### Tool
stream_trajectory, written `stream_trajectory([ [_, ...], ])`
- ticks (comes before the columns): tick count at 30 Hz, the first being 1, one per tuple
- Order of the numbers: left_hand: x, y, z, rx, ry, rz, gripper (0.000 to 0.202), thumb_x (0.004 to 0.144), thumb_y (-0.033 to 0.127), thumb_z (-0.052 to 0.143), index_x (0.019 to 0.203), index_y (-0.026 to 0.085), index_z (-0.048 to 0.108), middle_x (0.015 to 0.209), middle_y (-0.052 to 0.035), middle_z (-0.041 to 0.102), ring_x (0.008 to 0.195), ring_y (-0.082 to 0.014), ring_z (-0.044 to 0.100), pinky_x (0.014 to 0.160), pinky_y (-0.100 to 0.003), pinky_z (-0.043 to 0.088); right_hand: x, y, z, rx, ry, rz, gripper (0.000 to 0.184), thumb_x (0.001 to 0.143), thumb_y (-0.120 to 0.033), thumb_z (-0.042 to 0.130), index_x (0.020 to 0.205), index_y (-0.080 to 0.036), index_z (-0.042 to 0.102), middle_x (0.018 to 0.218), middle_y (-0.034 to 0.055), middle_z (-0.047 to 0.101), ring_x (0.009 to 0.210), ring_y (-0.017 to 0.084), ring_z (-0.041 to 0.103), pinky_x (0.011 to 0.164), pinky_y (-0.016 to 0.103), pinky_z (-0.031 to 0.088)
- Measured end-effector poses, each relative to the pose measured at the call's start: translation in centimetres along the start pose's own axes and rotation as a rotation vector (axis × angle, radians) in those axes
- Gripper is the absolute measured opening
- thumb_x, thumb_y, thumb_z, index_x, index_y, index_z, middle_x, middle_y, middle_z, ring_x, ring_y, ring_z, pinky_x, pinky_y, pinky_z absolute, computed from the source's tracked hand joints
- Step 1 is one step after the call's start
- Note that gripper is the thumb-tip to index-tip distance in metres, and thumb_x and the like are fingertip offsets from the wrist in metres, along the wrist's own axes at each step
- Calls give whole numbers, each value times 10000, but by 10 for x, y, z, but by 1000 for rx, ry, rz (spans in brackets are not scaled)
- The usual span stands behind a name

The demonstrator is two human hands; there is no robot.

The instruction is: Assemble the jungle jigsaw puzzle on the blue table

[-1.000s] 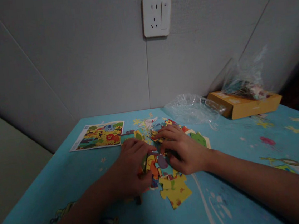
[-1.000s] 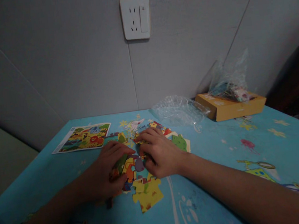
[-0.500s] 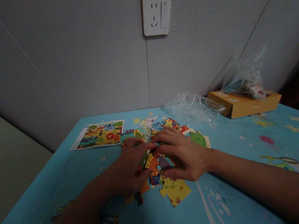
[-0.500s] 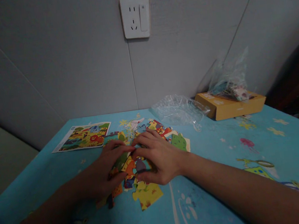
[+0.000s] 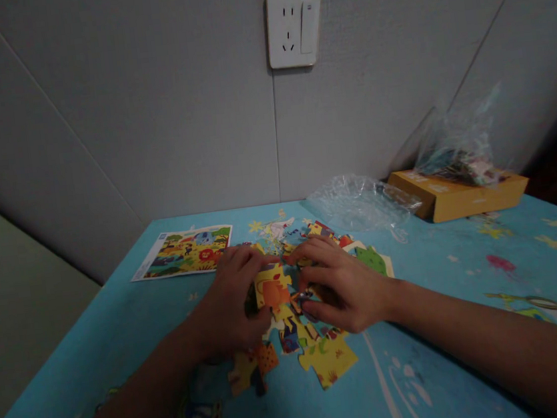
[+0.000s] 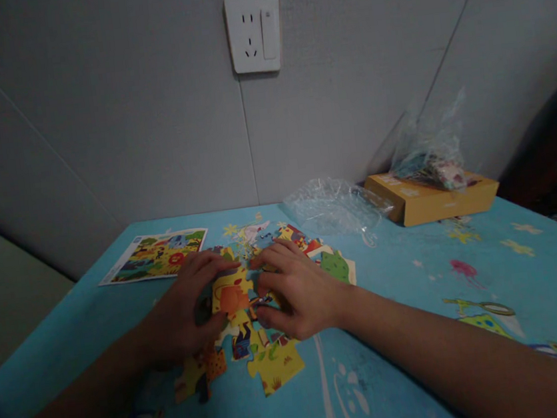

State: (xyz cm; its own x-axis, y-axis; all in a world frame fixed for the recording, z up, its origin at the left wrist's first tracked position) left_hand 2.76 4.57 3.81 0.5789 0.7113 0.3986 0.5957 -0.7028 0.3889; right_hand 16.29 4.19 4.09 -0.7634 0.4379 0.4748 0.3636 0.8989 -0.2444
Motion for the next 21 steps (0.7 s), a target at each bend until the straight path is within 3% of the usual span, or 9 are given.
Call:
stream_trajectory([
  [3, 0, -8, -1, 47, 52, -43, 566, 692, 143, 620, 1249, 169, 523, 1160, -95, 514, 1142, -289, 462, 1045, -489, 369, -1, 2, 3, -11, -31, 11, 296, 808, -458, 644, 845, -164, 638, 1190, 143, 582, 1060, 282, 527, 995, 502, 352],
  [8, -2, -15, 10, 102, 28, -58, 446, 791, 198, 622, 1234, 184, 573, 1217, -110, 529, 1213, -302, 443, 1096, -528, 326, -1, 0, 8, -25, -132, 6, 519, 732, -647, 662, 937, -171, 618, 1217, 152, 556, 1105, 313, 497, 1022, 539, 308],
  [13, -3, -9, 12, 58, -31, -19, 285, 806, 212, 646, 1089, 242, 669, 1360, -94, 465, 1314, -317, 356, 1128, -540, 284, -1, -3, 11, -17, -178, 6, 438, 720, -524, 703, 964, -187, 565, 1187, 123, 549, 1112, 294, 492, 1068, 566, 233],
  [16, -3, -3, 13, -7, -102, 1, 247, 804, 282, 697, 1049, 260, 688, 1382, -83, 455, 1338, -323, 315, 1147, -555, 236, 0, -4, 11, 21, -173, -10, 391, 717, -474, 702, 935, -197, 533, 1135, 105, 555, 1076, 278, 500, 1059, 551, 252],
  [21, -4, 5, 19, -50, -193, 15, 450, 692, 551, 791, 1002, 238, 698, 1414, -114, 445, 1362, -378, 249, 1143, -597, 194, 0, -7, 7, 64, -127, -38, 377, 774, -508, 646, 931, -207, 484, 1068, 91, 564, 1027, 263, 507, 1071, 555, 232],
])
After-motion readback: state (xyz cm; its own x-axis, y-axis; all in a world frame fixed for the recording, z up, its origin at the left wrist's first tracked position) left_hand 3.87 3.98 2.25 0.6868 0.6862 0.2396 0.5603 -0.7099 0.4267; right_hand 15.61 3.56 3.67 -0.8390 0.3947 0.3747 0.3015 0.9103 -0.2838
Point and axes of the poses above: each hand's wrist, its own x-axis towards the middle knuckle, its own z-axis out of the palm, y = z × x, the point moved 8 cm from there along x, towards the middle knuckle
